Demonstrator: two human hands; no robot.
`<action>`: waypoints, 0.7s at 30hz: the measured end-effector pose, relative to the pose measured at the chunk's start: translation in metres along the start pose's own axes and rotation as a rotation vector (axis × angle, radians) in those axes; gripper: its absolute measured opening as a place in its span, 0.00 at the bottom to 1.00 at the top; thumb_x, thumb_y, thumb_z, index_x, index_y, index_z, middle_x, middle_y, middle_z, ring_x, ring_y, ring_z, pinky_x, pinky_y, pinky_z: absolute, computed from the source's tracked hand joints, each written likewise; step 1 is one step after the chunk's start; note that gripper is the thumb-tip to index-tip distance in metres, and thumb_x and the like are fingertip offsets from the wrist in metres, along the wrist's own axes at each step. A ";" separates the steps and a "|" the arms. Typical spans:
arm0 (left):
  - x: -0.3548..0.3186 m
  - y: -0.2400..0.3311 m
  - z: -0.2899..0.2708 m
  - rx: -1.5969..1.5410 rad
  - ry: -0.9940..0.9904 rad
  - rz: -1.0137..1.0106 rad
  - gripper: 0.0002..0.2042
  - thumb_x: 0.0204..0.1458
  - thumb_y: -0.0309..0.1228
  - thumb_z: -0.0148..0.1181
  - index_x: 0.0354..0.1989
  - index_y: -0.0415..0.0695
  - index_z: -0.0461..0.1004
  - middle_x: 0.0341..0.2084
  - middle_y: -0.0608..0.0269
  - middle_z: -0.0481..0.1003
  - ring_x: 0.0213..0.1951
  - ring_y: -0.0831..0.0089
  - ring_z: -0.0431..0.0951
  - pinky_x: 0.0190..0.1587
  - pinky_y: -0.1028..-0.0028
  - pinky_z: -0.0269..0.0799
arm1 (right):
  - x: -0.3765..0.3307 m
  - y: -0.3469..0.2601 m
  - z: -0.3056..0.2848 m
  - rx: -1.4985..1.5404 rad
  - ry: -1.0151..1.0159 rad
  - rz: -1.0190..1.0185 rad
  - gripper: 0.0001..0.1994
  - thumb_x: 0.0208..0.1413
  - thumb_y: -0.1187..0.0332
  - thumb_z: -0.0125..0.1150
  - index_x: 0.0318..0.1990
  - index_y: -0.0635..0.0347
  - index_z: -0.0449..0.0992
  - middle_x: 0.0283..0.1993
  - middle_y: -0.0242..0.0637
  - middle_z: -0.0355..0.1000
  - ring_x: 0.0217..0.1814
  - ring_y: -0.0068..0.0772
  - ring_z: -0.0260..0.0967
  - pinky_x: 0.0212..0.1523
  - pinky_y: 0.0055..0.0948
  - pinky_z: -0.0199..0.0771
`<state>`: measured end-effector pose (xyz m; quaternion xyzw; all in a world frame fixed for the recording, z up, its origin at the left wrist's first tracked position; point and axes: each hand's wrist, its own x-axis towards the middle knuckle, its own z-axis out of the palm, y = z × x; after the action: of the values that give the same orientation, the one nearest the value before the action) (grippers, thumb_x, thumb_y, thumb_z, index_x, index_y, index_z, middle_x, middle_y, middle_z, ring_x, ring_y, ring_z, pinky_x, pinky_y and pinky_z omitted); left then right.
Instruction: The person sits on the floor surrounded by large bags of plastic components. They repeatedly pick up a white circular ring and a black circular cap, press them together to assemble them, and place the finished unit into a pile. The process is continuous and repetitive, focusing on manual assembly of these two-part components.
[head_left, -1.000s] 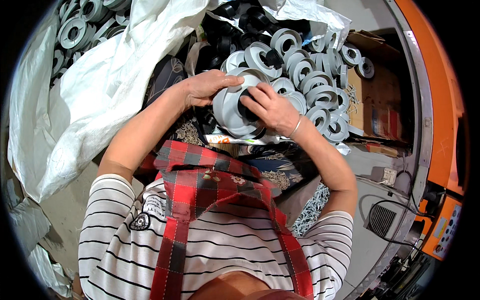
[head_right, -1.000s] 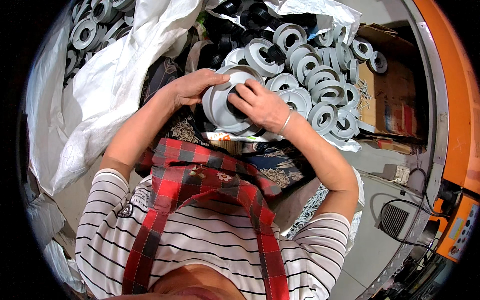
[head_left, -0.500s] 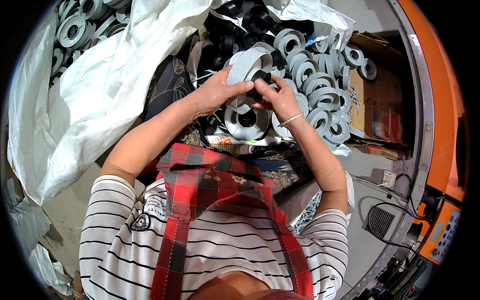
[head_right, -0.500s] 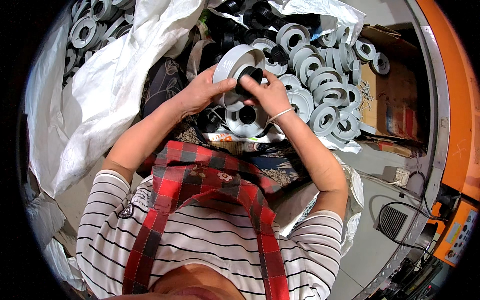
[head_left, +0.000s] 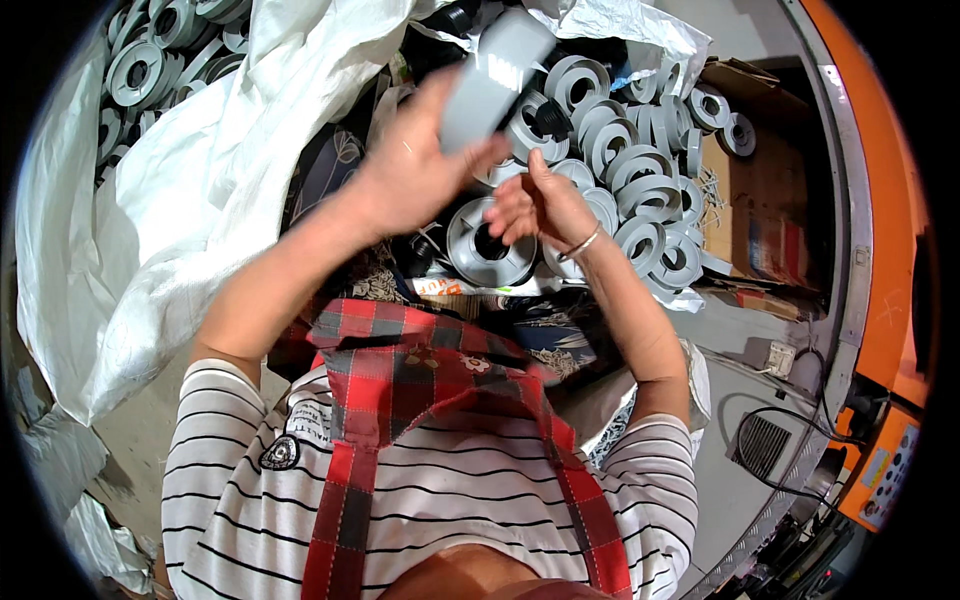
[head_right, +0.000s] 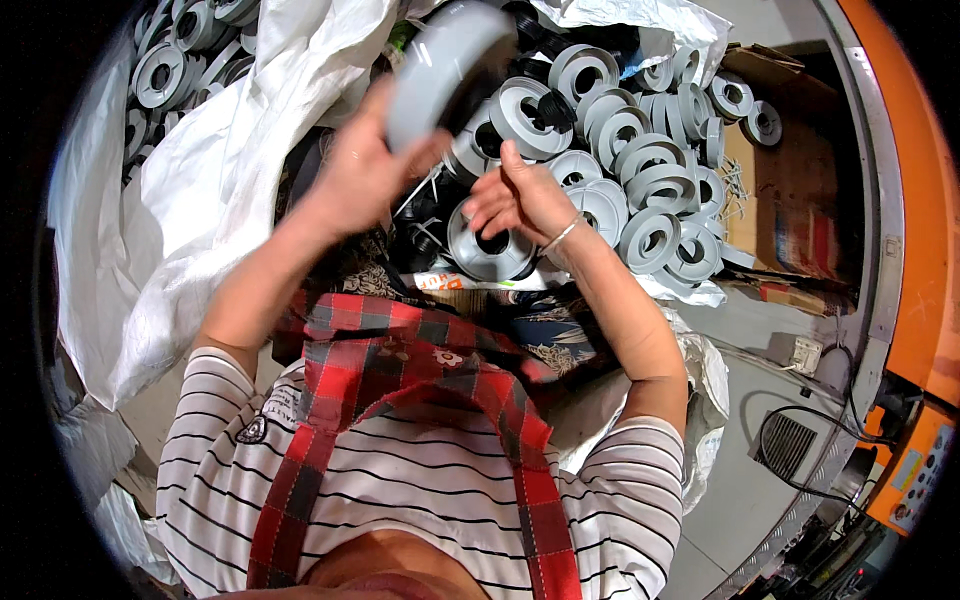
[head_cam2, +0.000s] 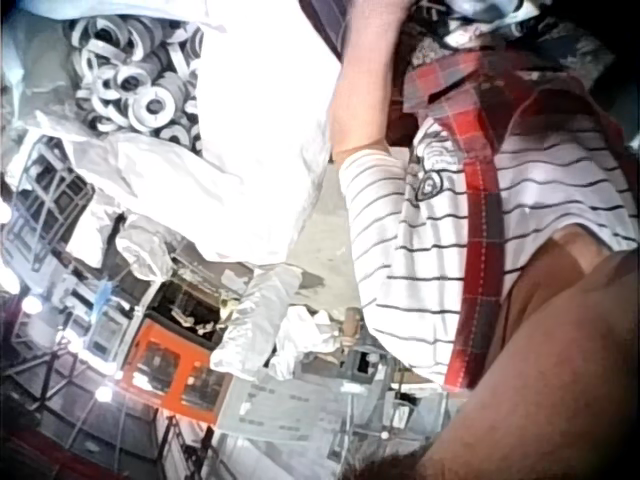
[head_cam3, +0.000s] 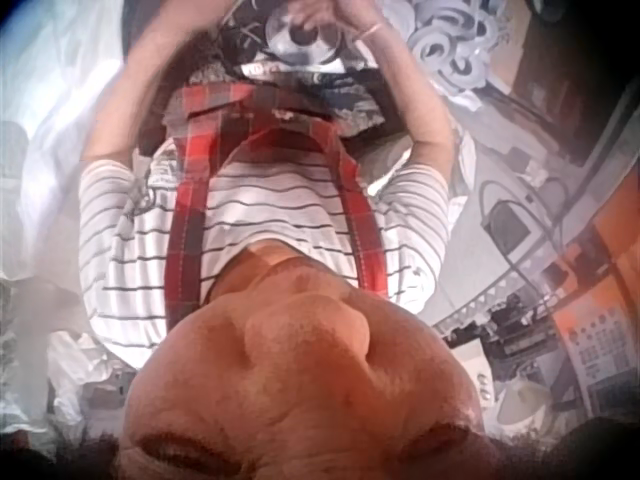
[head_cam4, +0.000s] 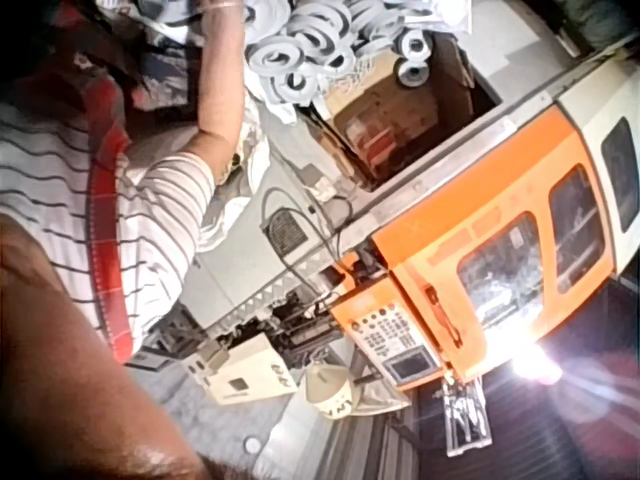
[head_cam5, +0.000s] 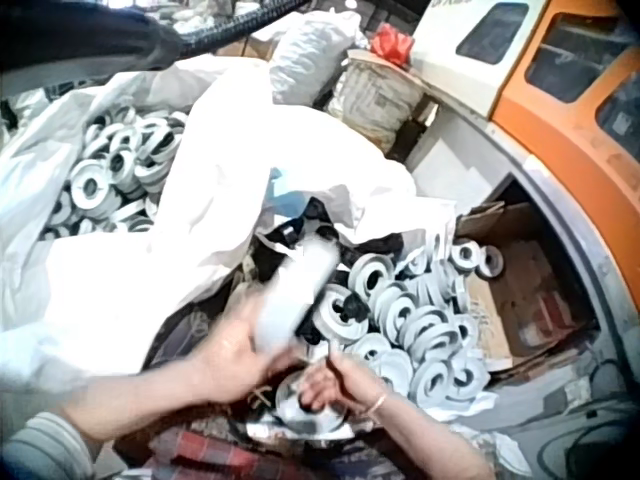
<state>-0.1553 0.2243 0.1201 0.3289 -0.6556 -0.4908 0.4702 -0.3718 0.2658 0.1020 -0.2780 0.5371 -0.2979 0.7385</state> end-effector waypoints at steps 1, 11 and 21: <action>0.015 0.033 -0.021 0.157 0.070 0.094 0.22 0.49 0.32 0.63 0.51 0.38 0.65 0.38 0.60 0.72 0.41 0.74 0.70 0.46 0.74 0.67 | 0.012 -0.002 -0.015 -0.396 0.188 -0.166 0.27 0.57 0.47 0.51 0.38 0.70 0.73 0.32 0.49 0.75 0.27 0.35 0.74 0.27 0.27 0.75; 0.068 -0.070 0.078 -0.215 0.191 -0.512 0.23 0.44 0.38 0.68 0.42 0.35 0.70 0.34 0.64 0.71 0.35 0.77 0.71 0.40 0.78 0.67 | 0.133 0.001 -0.165 -1.369 0.811 -0.435 0.16 0.43 0.59 0.63 0.32 0.66 0.77 0.36 0.54 0.73 0.41 0.54 0.70 0.43 0.40 0.70; 0.087 -0.202 0.163 -0.111 0.470 -0.780 0.16 0.37 0.29 0.62 0.32 0.28 0.71 0.22 0.58 0.72 0.25 0.68 0.74 0.27 0.67 0.69 | 0.036 -0.005 -0.113 -1.101 0.668 -0.796 0.10 0.51 0.67 0.59 0.34 0.65 0.77 0.55 0.58 0.63 0.58 0.53 0.60 0.56 0.36 0.61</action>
<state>-0.3448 0.1398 -0.0593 0.6276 -0.3313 -0.5778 0.4032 -0.4720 0.2259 0.0530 -0.6746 0.6627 -0.2991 0.1276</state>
